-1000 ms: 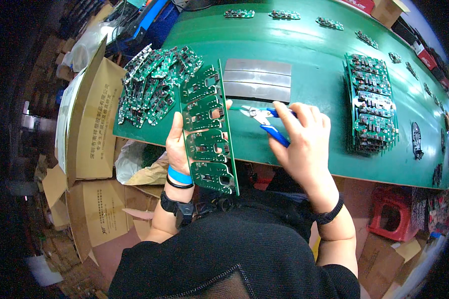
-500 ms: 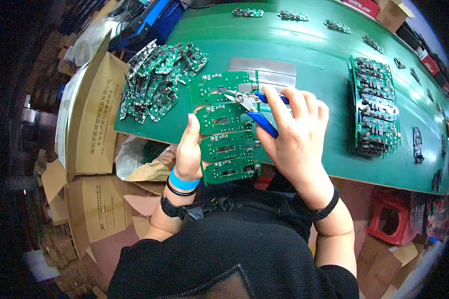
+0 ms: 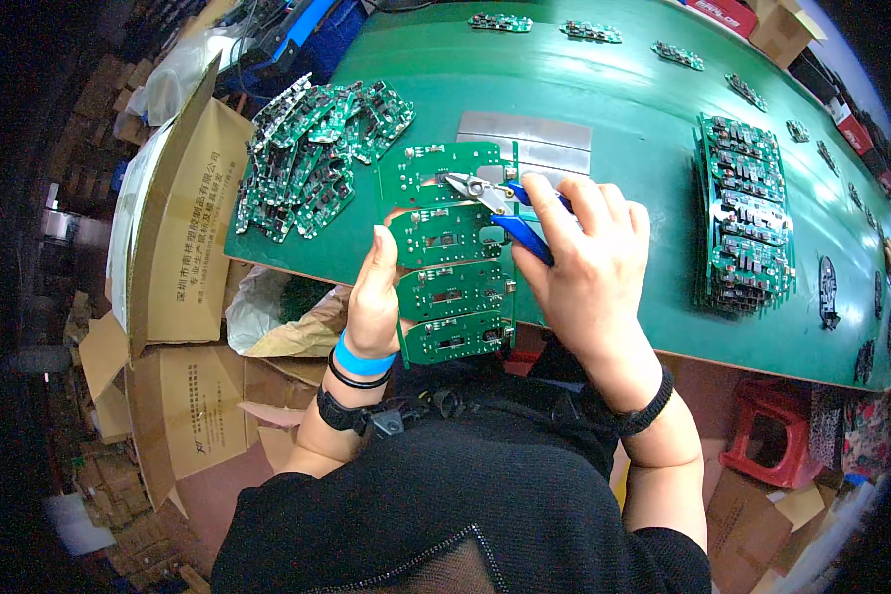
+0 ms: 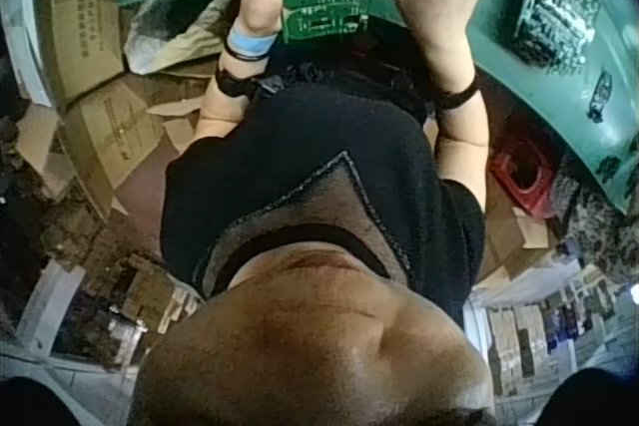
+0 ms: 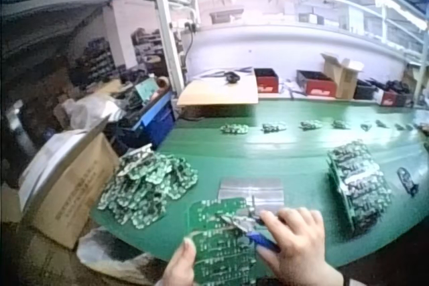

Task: The person uses pliers to trim the edges of green circuit boards, separating individual units from larger panels. They place the trimmed boards into a cardboard box and continue processing the stack of panels on the green workbench.

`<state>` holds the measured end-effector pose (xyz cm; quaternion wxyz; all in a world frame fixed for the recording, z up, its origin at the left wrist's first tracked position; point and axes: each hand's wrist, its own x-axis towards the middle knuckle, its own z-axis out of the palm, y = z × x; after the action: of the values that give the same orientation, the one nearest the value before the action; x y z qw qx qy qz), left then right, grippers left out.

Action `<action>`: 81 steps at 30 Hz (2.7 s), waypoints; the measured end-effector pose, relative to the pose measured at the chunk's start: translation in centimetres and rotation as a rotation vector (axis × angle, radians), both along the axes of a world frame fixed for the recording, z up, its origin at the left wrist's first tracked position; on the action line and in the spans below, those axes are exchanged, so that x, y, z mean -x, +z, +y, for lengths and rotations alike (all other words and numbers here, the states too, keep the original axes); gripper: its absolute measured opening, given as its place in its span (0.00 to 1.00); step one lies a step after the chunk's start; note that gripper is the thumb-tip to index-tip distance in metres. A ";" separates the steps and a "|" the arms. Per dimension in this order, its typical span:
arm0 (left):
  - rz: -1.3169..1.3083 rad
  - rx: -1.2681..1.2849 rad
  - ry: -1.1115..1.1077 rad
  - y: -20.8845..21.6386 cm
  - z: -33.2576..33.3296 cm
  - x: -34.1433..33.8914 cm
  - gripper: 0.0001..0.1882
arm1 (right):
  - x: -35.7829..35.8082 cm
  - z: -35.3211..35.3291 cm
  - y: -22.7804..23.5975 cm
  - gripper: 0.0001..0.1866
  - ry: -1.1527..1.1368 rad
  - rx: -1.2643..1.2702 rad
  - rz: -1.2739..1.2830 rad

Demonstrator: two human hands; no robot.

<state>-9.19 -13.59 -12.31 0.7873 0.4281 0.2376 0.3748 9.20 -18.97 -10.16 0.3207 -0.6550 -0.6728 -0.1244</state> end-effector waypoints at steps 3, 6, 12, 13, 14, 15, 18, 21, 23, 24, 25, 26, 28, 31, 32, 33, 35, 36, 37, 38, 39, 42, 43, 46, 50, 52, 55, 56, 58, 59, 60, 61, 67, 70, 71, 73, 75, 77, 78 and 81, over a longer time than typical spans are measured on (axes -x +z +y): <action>-0.069 0.122 0.002 -0.1 0.1 0.2 0.29 | -0.5 0.1 0.2 0.26 -0.001 -0.107 0.063; -0.283 0.468 -0.065 -0.9 1.1 1.3 0.34 | -1.0 -0.9 0.8 0.22 -0.037 -0.075 0.167; -0.784 0.573 -0.327 -2.1 1.9 1.2 0.37 | -0.4 -1.9 -0.2 0.24 0.028 0.109 0.121; -0.757 0.580 -0.294 -2.1 1.9 1.1 0.36 | -0.2 -1.9 -0.3 0.24 0.029 0.119 0.122; -0.729 0.588 -0.260 -2.1 1.8 1.0 0.34 | -0.2 -1.9 -0.4 0.25 0.019 0.124 0.109; -0.703 0.593 -0.227 -2.1 1.7 0.9 0.33 | -0.1 -2.0 -0.3 0.25 0.010 0.127 0.096; -0.767 0.591 -0.283 -1.8 1.8 0.8 0.33 | 0.0 -2.0 -0.4 0.25 -0.007 0.126 0.071; -0.772 0.571 -0.280 -1.5 1.7 0.6 0.33 | 0.0 -2.0 -0.5 0.26 -0.019 0.114 0.068; -0.740 0.568 -0.256 -1.3 1.7 0.7 0.33 | -0.1 -2.0 -0.6 0.26 -0.028 0.105 0.083; -0.727 0.566 -0.242 -1.2 1.7 0.8 0.34 | -0.3 -2.0 -0.6 0.26 -0.032 0.101 0.095; -0.664 0.554 -0.214 -1.0 1.7 0.9 0.34 | -0.5 -2.0 -0.7 0.27 -0.036 0.097 0.106; -0.601 0.541 -0.187 -0.7 1.9 0.9 0.34 | -1.0 -2.1 -0.7 0.27 -0.062 0.082 0.137; -0.382 0.454 -0.128 0.1 2.0 0.9 0.34 | -1.3 -2.3 0.0 0.26 -0.063 0.015 0.143; -0.189 0.314 0.001 -0.2 2.3 0.6 0.30 | -0.9 -2.4 1.1 0.27 0.001 0.054 0.086; -0.167 0.282 0.018 0.0 2.2 0.4 0.26 | -0.4 -2.3 1.2 0.28 0.029 0.088 0.057; -0.159 0.227 0.024 0.4 2.0 0.1 0.26 | -0.1 -2.2 1.4 0.28 0.049 0.122 0.028; -0.142 0.116 0.037 1.2 1.7 -0.4 0.25 | 0.4 -1.9 1.0 0.30 0.044 0.136 -0.010; -0.102 0.084 0.056 1.3 1.6 -0.4 0.25 | 0.6 -1.7 0.9 0.30 0.041 0.132 -0.023; -0.062 0.052 0.074 1.5 1.5 -0.4 0.25 | 0.8 -1.6 0.8 0.31 0.038 0.128 -0.035; -0.021 0.020 0.093 1.5 1.4 -0.5 0.25 | 0.9 -1.4 0.9 0.31 0.038 0.128 -0.040; -0.009 0.005 0.104 1.6 1.4 -0.5 0.25 | 1.0 -1.3 0.9 0.31 0.038 0.129 -0.045; 0.024 -0.033 0.125 1.6 1.3 -0.5 0.25 | 1.2 -1.2 1.1 0.30 0.043 0.131 -0.051; 0.032 -0.043 0.125 1.5 1.3 -0.3 0.25 | 1.2 -1.2 1.1 0.30 0.045 0.132 -0.053; 0.043 -0.064 0.126 1.3 1.3 -0.3 0.25 | 1.3 -1.3 1.3 0.30 0.044 0.139 -0.067; 0.045 -0.074 0.118 1.2 1.2 -0.3 0.25 | 1.4 -1.4 1.6 0.32 0.021 0.183 -0.061; 0.060 -0.118 0.136 1.1 1.3 -0.4 0.25 | 1.4 -1.4 1.6 0.32 0.022 0.196 -0.069; 0.057 -0.110 0.135 1.2 1.4 -0.4 0.25 | 1.4 -1.4 1.0 0.33 0.015 0.200 -0.045; 0.051 -0.095 0.130 1.4 1.5 -0.5 0.25 | 1.4 -1.4 1.0 0.33 0.019 0.184 -0.040; 0.038 -0.071 0.131 1.6 1.4 -0.5 0.25 | 1.4 -1.3 1.0 0.32 0.031 0.149 -0.032; 0.032 -0.060 0.132 1.7 1.4 -0.6 0.25 | 1.4 -1.2 1.1 0.32 0.035 0.140 -0.038; 0.028 -0.057 0.127 1.8 1.4 -0.6 0.26 | 1.4 -1.2 1.2 0.32 0.036 0.133 -0.043; 0.024 -0.054 0.122 1.8 1.4 -0.6 0.26 | 1.4 -1.2 1.2 0.31 0.037 0.125 -0.048; 0.022 -0.032 0.136 1.4 1.6 -0.4 0.26 | 1.2 -1.1 0.1 0.31 0.073 0.113 -0.037; -0.094 0.099 0.085 1.0 1.9 0.3 0.26 | 1.0 -1.1 -0.1 0.30 0.058 0.036 0.035; -0.154 0.162 0.057 0.7 2.0 0.6 0.26 | 0.8 -1.0 0.2 0.27 0.038 -0.011 0.053; -0.318 0.369 -0.056 -0.2 2.7 1.5 0.30 | 0.1 -0.9 0.5 0.25 0.029 -0.042 0.152; -0.568 0.544 -0.197 -1.0 3.1 1.9 0.34 | -0.2 -1.0 0.7 0.23 0.007 -0.015 0.129; -0.739 0.517 -0.348 -2.1 3.5 2.1 0.35 | -0.4 -1.2 0.4 0.22 0.014 0.063 0.123; -0.758 0.515 -0.342 -1.8 3.3 1.8 0.35 | -0.2 -1.2 0.1 0.23 0.010 0.080 0.108; -0.775 0.498 -0.341 -1.6 3.2 1.2 0.35 | 0.1 -1.1 -0.6 0.25 0.004 0.111 0.117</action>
<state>-10.36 -10.43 -13.96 0.9464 0.0890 -0.0638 0.3040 9.07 -20.04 -10.79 0.3228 -0.6767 -0.6600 -0.0480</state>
